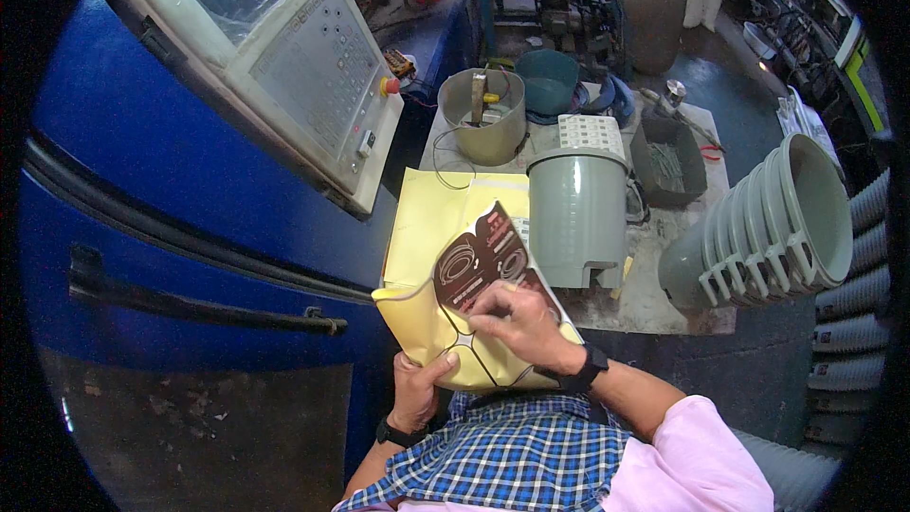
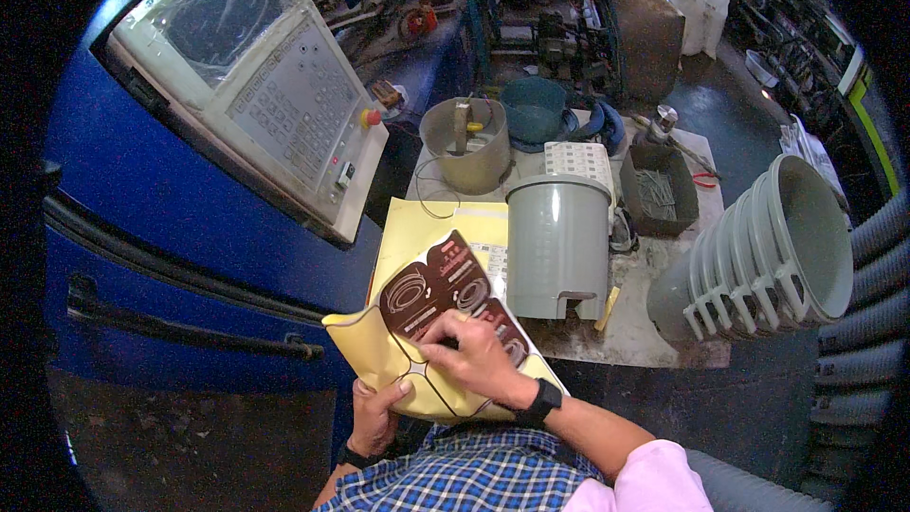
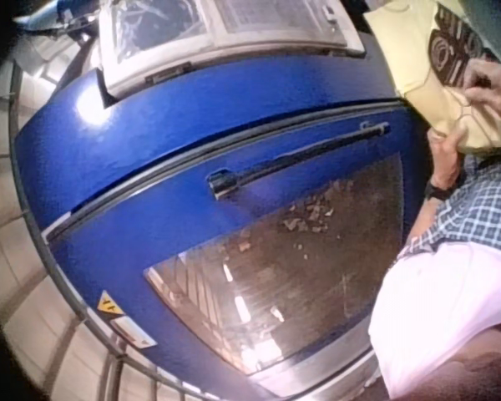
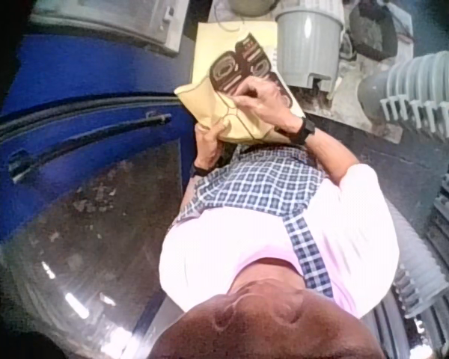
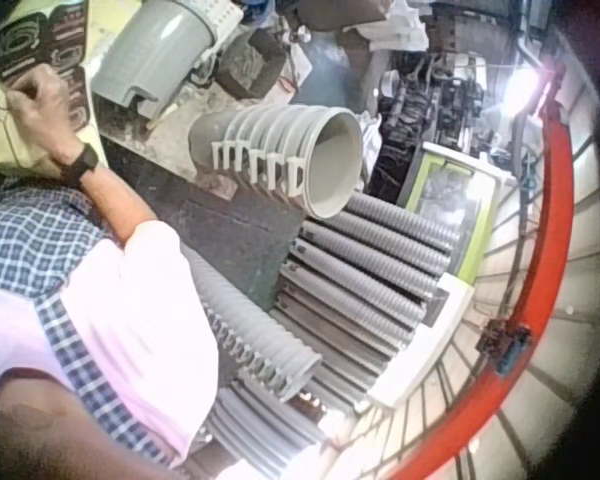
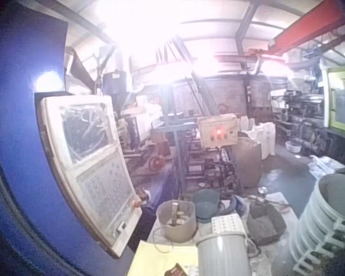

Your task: The person retrieves gray plastic buckets from a machine, places them on a workbench, and applies adhesive labels to their sides. They use a small yellow tool to smooth the labels and remove excess backing before stacking the finished buckets.

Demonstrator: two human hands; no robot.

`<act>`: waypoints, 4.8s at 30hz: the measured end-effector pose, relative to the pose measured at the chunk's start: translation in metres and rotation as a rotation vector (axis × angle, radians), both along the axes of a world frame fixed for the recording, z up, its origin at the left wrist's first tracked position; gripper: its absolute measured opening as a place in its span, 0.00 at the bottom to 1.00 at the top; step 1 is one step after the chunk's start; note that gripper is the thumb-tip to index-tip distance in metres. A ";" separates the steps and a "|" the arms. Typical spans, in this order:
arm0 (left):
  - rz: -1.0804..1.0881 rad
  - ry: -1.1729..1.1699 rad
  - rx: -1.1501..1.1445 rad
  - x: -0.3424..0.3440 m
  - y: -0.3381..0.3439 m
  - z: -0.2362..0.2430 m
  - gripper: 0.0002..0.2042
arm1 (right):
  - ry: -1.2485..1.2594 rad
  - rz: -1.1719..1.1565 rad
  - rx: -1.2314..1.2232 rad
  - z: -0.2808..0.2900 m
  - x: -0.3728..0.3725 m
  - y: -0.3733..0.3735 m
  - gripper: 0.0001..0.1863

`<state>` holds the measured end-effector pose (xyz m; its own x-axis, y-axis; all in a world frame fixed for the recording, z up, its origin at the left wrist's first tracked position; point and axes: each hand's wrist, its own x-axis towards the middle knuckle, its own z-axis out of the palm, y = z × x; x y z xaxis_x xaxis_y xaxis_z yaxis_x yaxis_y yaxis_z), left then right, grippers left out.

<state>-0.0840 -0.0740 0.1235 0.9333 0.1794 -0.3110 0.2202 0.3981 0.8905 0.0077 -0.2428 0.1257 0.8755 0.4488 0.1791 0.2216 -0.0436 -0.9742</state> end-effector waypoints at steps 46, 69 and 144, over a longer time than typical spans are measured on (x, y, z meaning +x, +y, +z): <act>-0.543 -0.077 0.226 0.143 -0.133 -0.037 0.08 | 0.591 -0.175 -0.065 -0.061 -0.026 -0.168 0.13; -0.571 -0.396 0.991 0.273 -0.172 -0.125 0.10 | 0.595 -0.514 -0.270 -0.135 0.075 -0.179 0.18; -0.275 -0.089 1.259 0.207 -0.151 -0.132 0.36 | 0.388 -0.509 -0.939 -0.122 0.154 -0.153 0.39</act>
